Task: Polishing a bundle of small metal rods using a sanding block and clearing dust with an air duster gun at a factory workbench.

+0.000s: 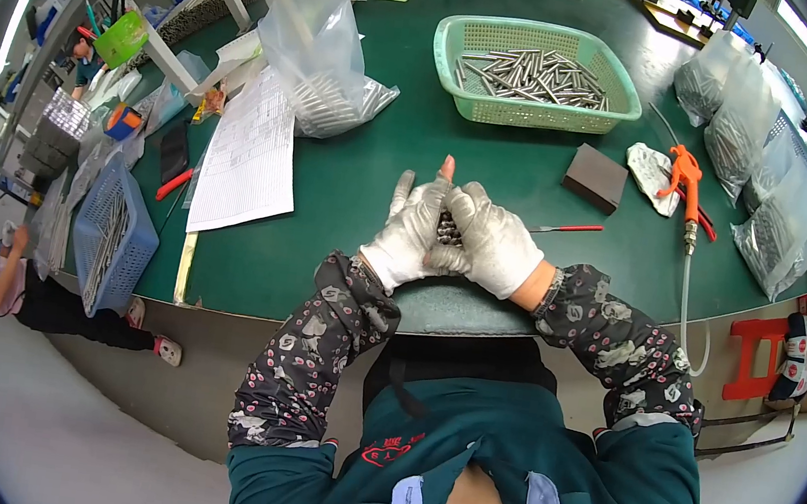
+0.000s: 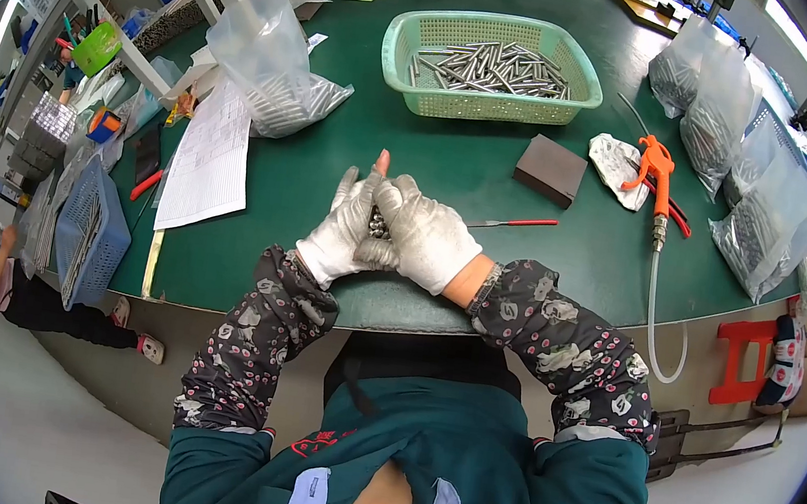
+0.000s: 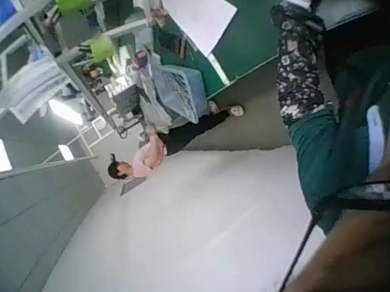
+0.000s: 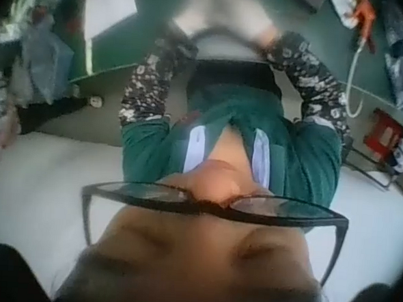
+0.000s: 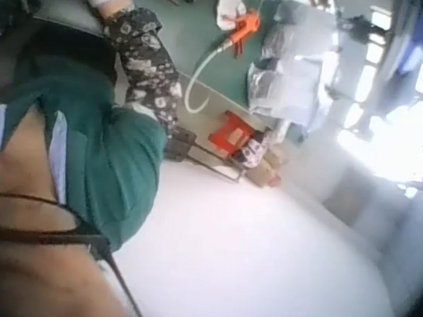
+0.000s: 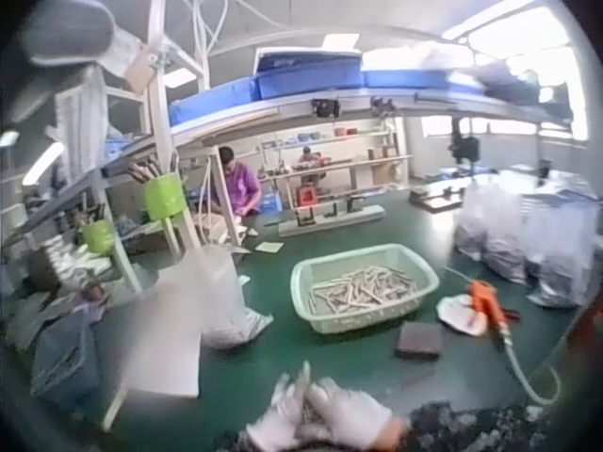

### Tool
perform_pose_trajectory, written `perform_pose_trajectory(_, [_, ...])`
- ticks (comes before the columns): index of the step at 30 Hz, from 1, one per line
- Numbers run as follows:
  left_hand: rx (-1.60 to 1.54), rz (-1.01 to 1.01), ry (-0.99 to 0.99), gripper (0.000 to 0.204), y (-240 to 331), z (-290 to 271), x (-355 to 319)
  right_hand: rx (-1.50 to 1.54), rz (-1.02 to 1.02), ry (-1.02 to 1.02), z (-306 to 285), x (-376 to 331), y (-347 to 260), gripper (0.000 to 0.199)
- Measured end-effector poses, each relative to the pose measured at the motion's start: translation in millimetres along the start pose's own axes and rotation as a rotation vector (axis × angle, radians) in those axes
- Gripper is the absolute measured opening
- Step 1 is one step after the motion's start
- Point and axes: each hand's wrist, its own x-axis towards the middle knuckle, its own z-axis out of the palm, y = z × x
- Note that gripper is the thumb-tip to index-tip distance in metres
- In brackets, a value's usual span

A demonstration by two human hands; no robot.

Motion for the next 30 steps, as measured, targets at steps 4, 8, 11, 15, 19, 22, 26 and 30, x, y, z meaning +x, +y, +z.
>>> perform_pose_trajectory(4, [0.239, -0.161, -0.041, 0.117, 9, -10, -4, 0.01, 0.039, -0.015, 4, 4, 2, 0.058])
perform_pose_trajectory(8, [0.16, -0.089, -0.018, 0.109, 1, -10, -3, 0.037, 0.023, -0.002, 7, 6, -4, 0.05])
perform_pose_trajectory(11, [0.171, -0.024, 0.026, 0.103, 2, -9, -5, 0.027, -0.037, 0.058, 7, 6, -7, 0.042])
perform_pose_trajectory(15, [0.205, -0.036, 0.068, 0.097, -2, -4, -4, -0.017, -0.129, 0.084, 7, 9, -4, 0.033])
perform_pose_trajectory(19, [0.319, -0.145, 0.089, 0.094, 7, -6, -8, 0.01, -0.137, 0.124, 12, 11, -1, 0.029])
perform_pose_trajectory(22, [0.349, -0.224, 0.02, 0.1, 8, -14, -14, 0.024, -0.118, 0.155, 17, 12, 1, 0.026])
perform_pose_trajectory(26, [0.296, -0.189, -0.002, 0.092, 14, -33, -30, 0.064, -0.133, 0.172, 16, 13, -2, 0.02])
perform_pose_trajectory(30, [0.433, -0.253, -0.046, 0.054, 24, -48, -40, 0.072, -0.115, 0.21, 15, 13, -3, 0.018])
